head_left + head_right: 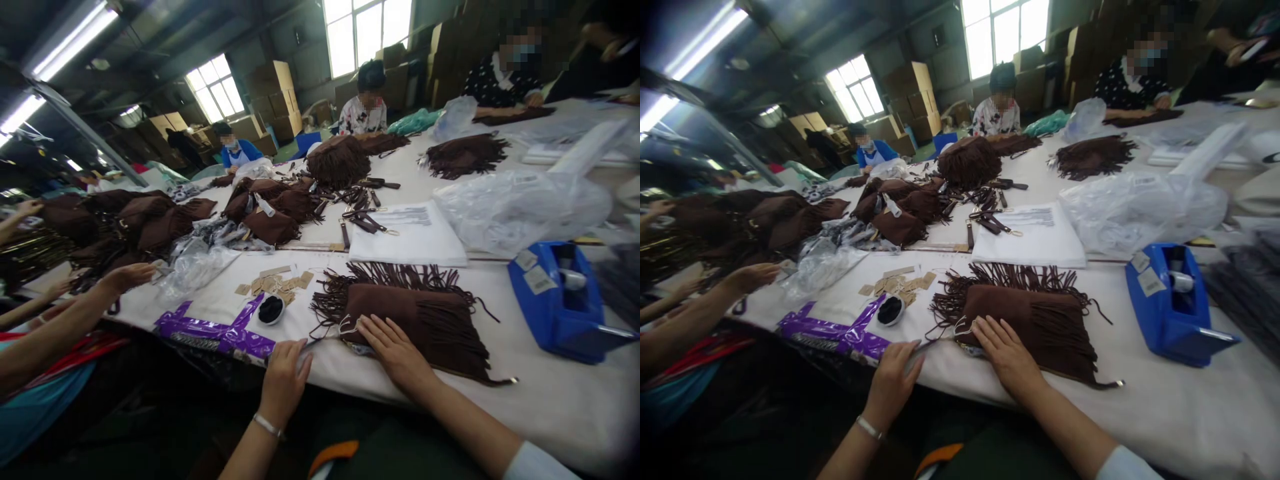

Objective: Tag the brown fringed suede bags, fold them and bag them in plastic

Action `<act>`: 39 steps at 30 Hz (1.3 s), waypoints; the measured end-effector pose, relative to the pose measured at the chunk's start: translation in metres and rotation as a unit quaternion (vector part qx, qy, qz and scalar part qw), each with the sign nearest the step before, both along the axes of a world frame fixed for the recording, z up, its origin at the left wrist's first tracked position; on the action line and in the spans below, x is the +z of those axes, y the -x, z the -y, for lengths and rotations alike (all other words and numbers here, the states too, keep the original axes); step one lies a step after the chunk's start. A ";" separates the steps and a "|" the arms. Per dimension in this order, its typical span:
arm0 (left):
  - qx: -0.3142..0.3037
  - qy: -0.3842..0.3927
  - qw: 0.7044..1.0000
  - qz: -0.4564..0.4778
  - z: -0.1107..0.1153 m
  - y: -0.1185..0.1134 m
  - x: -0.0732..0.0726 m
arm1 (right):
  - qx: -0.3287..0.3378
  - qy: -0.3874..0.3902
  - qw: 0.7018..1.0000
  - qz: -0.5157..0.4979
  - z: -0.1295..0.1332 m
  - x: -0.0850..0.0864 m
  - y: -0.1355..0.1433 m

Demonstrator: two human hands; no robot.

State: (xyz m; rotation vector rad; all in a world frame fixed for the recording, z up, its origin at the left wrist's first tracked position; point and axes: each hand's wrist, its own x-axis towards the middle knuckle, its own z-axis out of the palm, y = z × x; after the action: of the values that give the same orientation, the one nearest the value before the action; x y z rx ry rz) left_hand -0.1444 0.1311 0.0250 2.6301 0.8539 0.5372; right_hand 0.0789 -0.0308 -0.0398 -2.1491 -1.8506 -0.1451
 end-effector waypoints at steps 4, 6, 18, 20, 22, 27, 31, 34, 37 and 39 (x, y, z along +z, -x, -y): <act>-0.086 -0.053 0.993 -0.057 -0.030 -0.041 0.000 | 0.004 -0.002 1.000 -0.006 0.000 0.000 -0.002; -0.108 -0.014 0.992 -0.069 -0.038 -0.053 0.003 | 0.008 -0.009 1.000 -0.016 0.000 0.000 -0.003; -0.013 -0.073 0.995 -0.065 -0.075 -0.037 -0.008 | 0.005 -0.014 0.999 -0.035 0.001 0.002 -0.002; -0.019 -0.046 0.994 -0.098 -0.060 -0.022 -0.010 | 0.006 -0.018 0.999 -0.037 0.001 0.002 -0.002; -0.030 -0.014 0.992 -0.121 -0.039 -0.009 -0.010 | 0.008 -0.018 0.999 -0.039 0.001 0.002 -0.003; 0.016 0.288 0.949 -0.124 0.016 -0.011 -0.008 | 0.005 -0.009 0.999 -0.050 0.001 0.001 -0.002; 0.012 0.615 0.784 -0.081 0.041 -0.040 -0.012 | 0.019 0.011 0.996 -0.090 0.001 0.006 -0.004; -0.032 0.707 0.706 -0.035 0.051 -0.057 -0.015 | 0.035 0.044 0.988 -0.147 0.002 0.014 -0.010; -0.045 0.691 0.718 -0.071 0.056 -0.063 -0.020 | 0.058 0.072 0.976 -0.197 0.003 0.024 -0.015; -0.035 0.645 0.752 -0.129 0.059 -0.062 -0.024 | 0.069 0.085 0.971 -0.211 0.004 0.030 -0.017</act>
State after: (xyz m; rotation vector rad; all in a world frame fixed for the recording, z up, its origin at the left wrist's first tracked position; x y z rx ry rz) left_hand -0.0820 0.0720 0.0007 1.3981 0.7503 -0.3951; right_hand 0.0955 -0.0351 -0.0098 -1.9492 -1.7967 0.4812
